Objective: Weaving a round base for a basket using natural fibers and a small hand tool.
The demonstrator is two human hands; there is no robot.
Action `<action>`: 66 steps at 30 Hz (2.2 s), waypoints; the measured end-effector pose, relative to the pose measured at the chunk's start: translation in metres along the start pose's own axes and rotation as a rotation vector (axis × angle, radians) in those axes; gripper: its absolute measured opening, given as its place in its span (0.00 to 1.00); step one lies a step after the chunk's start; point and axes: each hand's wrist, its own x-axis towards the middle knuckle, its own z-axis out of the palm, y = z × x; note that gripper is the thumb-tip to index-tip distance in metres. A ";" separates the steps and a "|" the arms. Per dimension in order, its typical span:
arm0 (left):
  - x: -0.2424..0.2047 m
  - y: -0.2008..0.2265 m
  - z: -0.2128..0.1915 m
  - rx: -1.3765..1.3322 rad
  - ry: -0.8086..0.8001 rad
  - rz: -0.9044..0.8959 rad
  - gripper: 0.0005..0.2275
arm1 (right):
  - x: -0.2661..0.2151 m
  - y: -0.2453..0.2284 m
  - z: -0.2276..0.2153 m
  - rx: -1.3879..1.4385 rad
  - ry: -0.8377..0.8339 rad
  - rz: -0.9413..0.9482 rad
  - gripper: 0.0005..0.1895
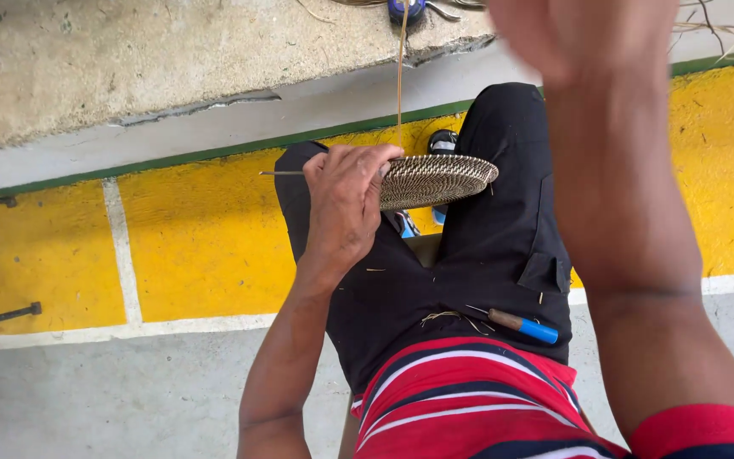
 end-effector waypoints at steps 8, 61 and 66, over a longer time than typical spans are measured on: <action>0.000 0.000 0.005 0.000 0.046 -0.012 0.10 | -0.082 0.003 0.050 -0.164 0.038 0.090 0.12; -0.026 0.011 0.000 0.048 0.026 0.095 0.17 | -0.033 0.056 0.032 -0.623 -0.454 0.003 0.15; -0.025 0.016 -0.002 0.094 0.021 0.094 0.13 | 0.027 0.136 0.032 -1.105 -0.361 -0.244 0.20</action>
